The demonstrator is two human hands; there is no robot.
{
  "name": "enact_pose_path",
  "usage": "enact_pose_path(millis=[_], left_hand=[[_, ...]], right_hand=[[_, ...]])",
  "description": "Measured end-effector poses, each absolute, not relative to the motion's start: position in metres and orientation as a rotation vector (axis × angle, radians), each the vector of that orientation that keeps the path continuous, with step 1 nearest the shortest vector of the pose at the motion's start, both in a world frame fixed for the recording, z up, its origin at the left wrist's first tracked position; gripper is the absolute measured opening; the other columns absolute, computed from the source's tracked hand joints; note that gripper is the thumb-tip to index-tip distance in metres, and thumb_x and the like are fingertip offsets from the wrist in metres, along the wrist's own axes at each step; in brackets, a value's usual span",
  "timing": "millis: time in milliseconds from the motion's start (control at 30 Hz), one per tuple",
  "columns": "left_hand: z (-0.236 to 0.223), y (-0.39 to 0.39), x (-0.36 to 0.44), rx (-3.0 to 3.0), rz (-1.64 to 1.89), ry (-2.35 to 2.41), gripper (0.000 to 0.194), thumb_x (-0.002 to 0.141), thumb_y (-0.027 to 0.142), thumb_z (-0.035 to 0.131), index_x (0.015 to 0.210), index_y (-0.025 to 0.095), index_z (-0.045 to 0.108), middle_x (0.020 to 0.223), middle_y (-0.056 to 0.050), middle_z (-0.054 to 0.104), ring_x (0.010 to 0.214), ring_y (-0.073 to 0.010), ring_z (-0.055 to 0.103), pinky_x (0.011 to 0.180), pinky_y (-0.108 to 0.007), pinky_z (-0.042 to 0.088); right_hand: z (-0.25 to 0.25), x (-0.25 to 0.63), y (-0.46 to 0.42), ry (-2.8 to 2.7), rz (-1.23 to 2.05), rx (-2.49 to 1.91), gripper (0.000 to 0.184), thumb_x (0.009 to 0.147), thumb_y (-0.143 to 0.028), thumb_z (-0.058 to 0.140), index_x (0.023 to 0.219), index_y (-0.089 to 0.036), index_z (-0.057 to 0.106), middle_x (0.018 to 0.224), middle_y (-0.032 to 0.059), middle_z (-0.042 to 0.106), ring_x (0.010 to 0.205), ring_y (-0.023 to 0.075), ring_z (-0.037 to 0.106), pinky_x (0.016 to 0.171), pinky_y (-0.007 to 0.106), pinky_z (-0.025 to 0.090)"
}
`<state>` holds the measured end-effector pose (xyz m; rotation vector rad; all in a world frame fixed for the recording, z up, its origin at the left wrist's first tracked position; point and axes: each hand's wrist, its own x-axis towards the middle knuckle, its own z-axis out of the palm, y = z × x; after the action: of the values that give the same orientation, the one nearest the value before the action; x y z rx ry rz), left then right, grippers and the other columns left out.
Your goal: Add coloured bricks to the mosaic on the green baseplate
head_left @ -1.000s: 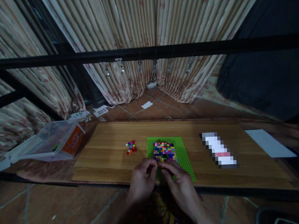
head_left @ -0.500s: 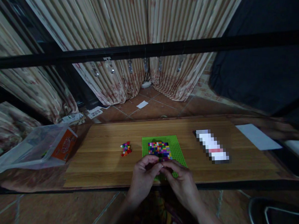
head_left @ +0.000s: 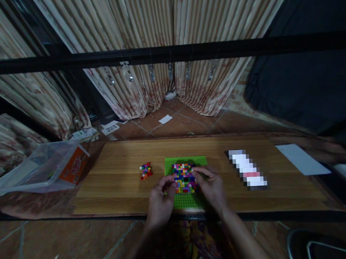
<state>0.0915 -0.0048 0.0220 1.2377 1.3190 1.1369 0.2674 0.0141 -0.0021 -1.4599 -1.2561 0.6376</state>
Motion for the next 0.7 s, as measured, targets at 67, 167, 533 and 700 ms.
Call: enact_pose_path(millis=[67,167,533,700], left_hand=[[0.017,-0.004,0.090,1.242,1.115,1.334,0.018,0.079,0.026,0.061,0.094,0.017,0.065,0.089,-0.005,0.071,0.082,-0.0174,0.066,0.074,-0.026,0.051],[0.010,-0.003,0.089,1.262,1.087,1.371,0.019,0.080,0.025,0.060,0.095,0.017,0.065,0.090,-0.005,0.071,0.083,-0.0174,0.066,0.075,-0.027,0.051],[-0.010,-0.002,0.087,1.213,1.073,1.349,0.020,0.080,0.027,0.059,0.097,0.018,0.065,0.089,-0.003,0.071,0.079,-0.0156,0.066,0.071,-0.024,0.051],[-0.012,-0.003,0.086,1.219,1.059,1.368,0.021,0.081,0.028,0.059,0.099,0.018,0.065,0.085,-0.002,0.070,0.074,-0.0139,0.064,0.067,-0.022,0.049]], right_hand=[[-0.007,0.265,0.016,-1.278,0.593,-1.477,0.018,0.076,-0.039,0.066,0.085,-0.027,0.075,0.090,0.0041,0.066,0.090,0.0210,0.059,0.086,0.038,0.044],[-0.011,0.263,0.016,-1.292,0.529,-1.508,0.017,0.076,-0.040,0.067,0.086,-0.029,0.076,0.095,0.0046,0.065,0.096,0.0217,0.056,0.089,0.039,0.042],[-0.029,0.262,0.022,-1.017,0.716,-1.464,0.019,0.067,-0.040,0.074,0.082,-0.027,0.076,0.113,0.0054,0.062,0.108,0.0252,0.055,0.096,0.044,0.040],[-0.023,0.262,0.026,-0.937,0.805,-1.458,0.022,0.062,-0.036,0.077,0.081,-0.025,0.076,0.110,0.0053,0.065,0.107,0.0250,0.057,0.097,0.042,0.040]])
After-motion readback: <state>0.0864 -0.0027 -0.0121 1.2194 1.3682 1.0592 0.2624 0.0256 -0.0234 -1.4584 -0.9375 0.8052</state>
